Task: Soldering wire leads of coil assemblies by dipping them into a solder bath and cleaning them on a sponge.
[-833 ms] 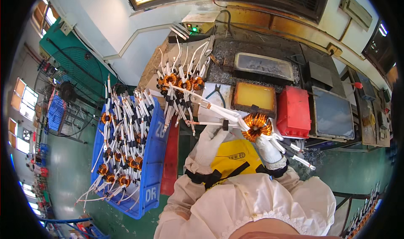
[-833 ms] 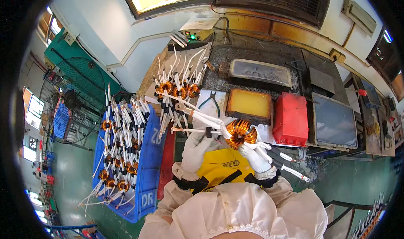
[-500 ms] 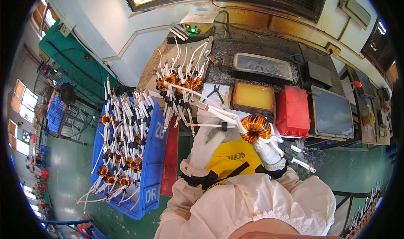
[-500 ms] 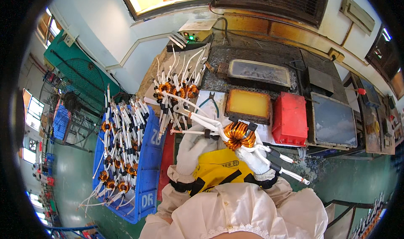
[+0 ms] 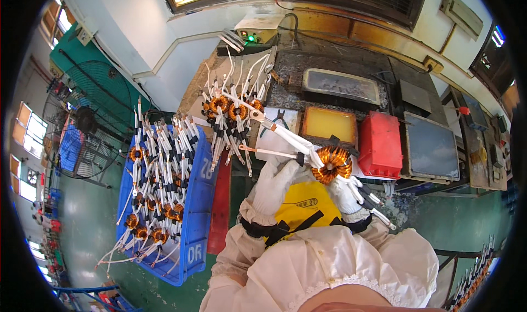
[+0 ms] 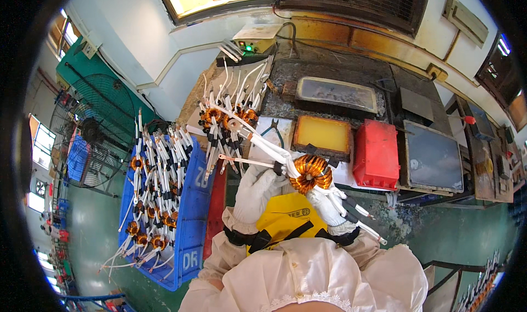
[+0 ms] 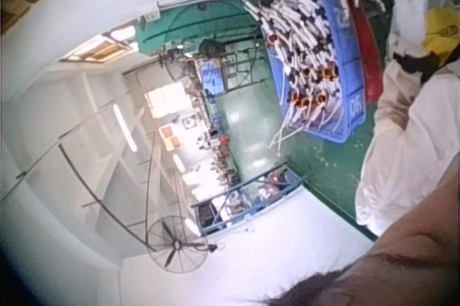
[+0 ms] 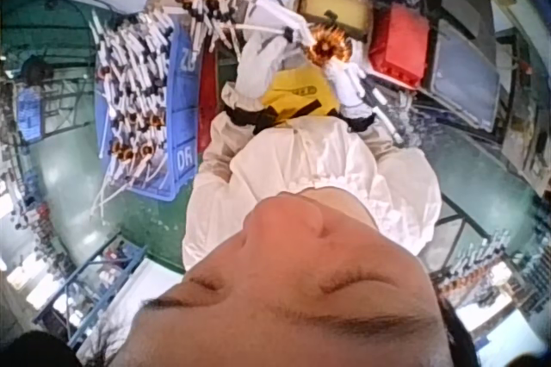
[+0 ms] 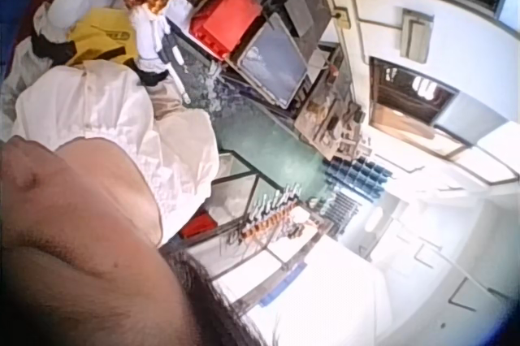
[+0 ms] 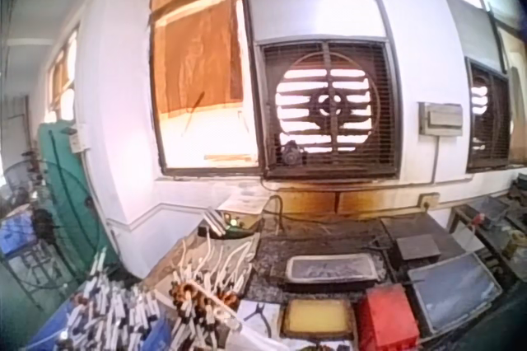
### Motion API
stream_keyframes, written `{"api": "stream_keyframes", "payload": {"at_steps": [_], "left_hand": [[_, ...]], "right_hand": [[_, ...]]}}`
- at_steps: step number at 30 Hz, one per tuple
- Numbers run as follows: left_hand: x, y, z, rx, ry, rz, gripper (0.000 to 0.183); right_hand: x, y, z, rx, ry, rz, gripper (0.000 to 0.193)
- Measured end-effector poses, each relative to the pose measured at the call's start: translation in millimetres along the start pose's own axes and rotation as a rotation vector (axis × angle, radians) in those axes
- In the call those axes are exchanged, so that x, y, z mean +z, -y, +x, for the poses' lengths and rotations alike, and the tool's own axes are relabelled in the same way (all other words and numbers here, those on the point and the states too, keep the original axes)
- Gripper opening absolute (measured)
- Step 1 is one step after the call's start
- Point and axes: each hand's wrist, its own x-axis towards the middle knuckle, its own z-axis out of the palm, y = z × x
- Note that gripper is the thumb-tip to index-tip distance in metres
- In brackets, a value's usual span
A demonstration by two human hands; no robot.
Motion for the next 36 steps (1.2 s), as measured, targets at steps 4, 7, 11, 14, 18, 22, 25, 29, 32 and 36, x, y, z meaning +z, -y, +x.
{"api": "stream_keyframes", "payload": {"at_steps": [4, 7, 11, 14, 18, 22, 25, 29, 32, 36], "left_hand": [[-5, -1, -2, -0.012, 0.011, 0.017, 0.033], [-3, 0, -3, -0.015, -0.027, 0.114, 0.032], [5, -6, -4, 0.08, -0.111, 0.27, 0.031], [-9, 5, -1, -0.005, -0.162, 0.201, 0.034], [-2, 2, 0, -0.087, -0.101, -0.168, 0.036], [-7, 4, 2, -0.084, -0.066, -0.088, 0.036], [-27, 15, 2, -0.13, -0.056, -0.125, 0.034], [-39, 23, 2, -0.145, 0.027, 0.267, 0.031], [-57, 33, 7, -0.188, -0.021, 0.148, 0.029], [-68, 31, 14, -0.256, -0.239, -0.025, 0.028]], "right_hand": [[49, 29, 10, 0.028, 0.168, 0.213, 0.042], [91, 63, 10, 0.022, 0.29, 0.373, 0.048], [71, 64, 1, 0.219, 0.192, 0.244, 0.042], [45, 43, 5, 0.212, 0.296, 0.212, 0.053], [-28, -4, 4, 0.172, 0.167, -0.354, 0.04], [-50, -19, 1, 0.332, 0.023, 0.007, 0.016], [13, 48, -5, 0.063, 0.065, -0.86, 0.018], [-81, -2, -2, 0.081, -0.084, -0.228, 0.017], [-87, 1, -1, 0.056, -0.037, -0.05, 0.019], [10, 67, 5, 0.099, 0.07, 0.016, 0.051]]}}
